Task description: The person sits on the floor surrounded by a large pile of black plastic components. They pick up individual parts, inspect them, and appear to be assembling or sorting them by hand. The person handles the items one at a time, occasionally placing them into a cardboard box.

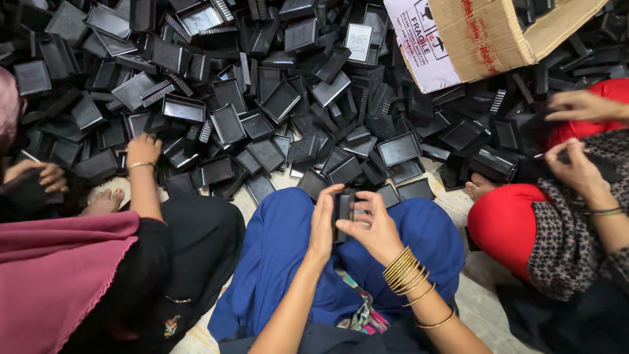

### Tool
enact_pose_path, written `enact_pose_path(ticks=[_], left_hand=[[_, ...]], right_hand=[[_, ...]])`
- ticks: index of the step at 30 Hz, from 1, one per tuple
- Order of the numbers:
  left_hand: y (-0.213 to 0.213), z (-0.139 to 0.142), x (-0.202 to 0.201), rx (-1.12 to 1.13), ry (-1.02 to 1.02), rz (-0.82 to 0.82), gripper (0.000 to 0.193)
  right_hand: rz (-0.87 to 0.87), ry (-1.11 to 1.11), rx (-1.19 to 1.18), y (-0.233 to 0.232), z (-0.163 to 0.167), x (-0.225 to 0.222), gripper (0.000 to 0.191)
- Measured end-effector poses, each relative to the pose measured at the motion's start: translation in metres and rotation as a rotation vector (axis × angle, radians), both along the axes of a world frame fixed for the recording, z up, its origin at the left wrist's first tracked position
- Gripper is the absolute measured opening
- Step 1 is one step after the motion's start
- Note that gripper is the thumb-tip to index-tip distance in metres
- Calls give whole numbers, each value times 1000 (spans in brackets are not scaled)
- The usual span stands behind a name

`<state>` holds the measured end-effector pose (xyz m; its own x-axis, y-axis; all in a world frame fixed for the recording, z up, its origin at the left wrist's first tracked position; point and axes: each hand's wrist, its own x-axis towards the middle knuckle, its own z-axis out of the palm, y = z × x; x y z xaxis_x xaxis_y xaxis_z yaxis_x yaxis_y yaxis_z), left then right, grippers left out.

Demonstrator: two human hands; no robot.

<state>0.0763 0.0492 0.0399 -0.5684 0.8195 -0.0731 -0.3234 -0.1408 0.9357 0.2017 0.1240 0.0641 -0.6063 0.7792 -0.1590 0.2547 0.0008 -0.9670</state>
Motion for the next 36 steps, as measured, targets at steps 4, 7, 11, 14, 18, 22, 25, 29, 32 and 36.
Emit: enact_pose_path(ticks=[4, 7, 11, 14, 18, 22, 25, 29, 32, 36], left_hand=[[-1, -1, 1, -50, -58, -47, 54], [0, -3, 1, 29, 161, 64, 54], [0, -4, 2, 14, 80, 11, 52], [0, -3, 3, -9, 1, -15, 52], [-3, 0, 4, 23, -259, -165, 49], [-1, 2, 3, 146, -304, -110, 52], [-3, -2, -3, 107, -284, 36, 49], [-4, -9, -9, 25, 177, 344, 40], [-8, -10, -8, -134, 351, 410, 55], [-10, -7, -10, -62, 224, 487, 71]], right_hand=[[36, -13, -36, -8, 20, -3, 88], [-21, -34, 68, -11, 30, -4, 88], [7, 26, -18, -12, 33, -7, 86], [26, -130, 29, -14, 30, -8, 84], [78, -193, 99, -14, 25, -7, 83], [227, 182, 143, -11, 25, -7, 79], [159, 82, 48, -10, 33, -2, 82], [214, -395, 462, -16, 45, 8, 70], [306, -144, 645, -30, 51, 8, 53], [321, -27, 563, -52, 59, 8, 49]])
